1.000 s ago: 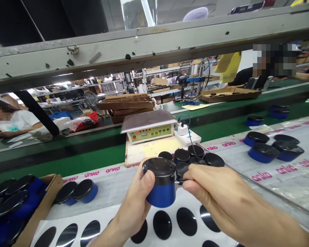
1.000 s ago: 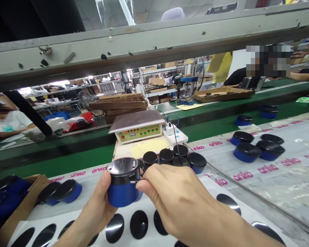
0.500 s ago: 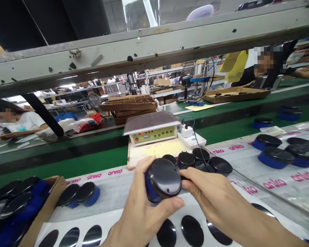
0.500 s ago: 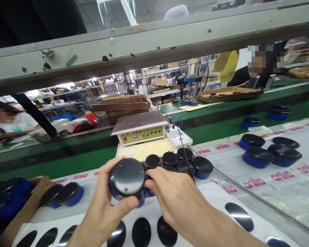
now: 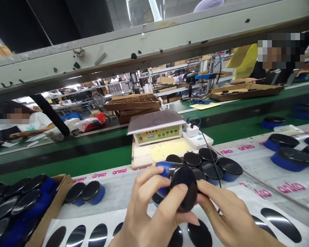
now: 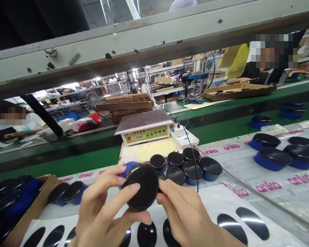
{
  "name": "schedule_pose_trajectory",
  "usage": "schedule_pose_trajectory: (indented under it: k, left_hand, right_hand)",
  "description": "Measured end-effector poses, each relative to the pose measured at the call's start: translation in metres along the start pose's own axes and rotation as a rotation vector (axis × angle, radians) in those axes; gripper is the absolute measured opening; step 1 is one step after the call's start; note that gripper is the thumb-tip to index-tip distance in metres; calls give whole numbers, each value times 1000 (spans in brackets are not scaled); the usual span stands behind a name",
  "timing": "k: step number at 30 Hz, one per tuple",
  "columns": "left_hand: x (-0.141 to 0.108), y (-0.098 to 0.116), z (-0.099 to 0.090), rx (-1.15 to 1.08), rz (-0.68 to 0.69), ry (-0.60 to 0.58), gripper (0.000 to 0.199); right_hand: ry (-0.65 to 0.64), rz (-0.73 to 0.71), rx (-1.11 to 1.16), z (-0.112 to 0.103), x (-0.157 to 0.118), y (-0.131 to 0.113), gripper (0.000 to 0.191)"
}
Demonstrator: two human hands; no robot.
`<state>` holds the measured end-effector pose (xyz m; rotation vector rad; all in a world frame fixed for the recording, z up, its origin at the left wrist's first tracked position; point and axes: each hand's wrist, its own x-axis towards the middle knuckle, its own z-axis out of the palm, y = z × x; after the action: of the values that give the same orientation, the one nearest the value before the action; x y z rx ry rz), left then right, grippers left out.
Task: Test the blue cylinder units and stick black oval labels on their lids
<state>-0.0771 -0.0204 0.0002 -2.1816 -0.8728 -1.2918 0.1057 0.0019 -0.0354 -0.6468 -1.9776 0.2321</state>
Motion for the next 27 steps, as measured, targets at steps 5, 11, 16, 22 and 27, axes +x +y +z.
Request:
schedule_pose_trajectory:
  k: [5, 11, 16, 22, 27]
  left_hand:
    - [-1, 0, -2, -16, 0, -42, 30]
    - [1, -3, -4, -44, 40, -121, 24]
    - [0, -3, -2, -82, -7, -140, 21]
    - [-5, -8, -2, -91, -114, -201, 39]
    - [-6, -10, 5, -195, -272, -638, 66]
  right_hand:
    - [63, -4, -82, 3, -2, 0, 32]
    - [90, -14, -160, 5, -6, 1, 25]
    - [77, -17, -187, 5, -8, 5, 22]
    - [-107, 206, -15, -2, -3, 2, 10]
    - [-372, 200, -65, 2, 3, 0, 28]
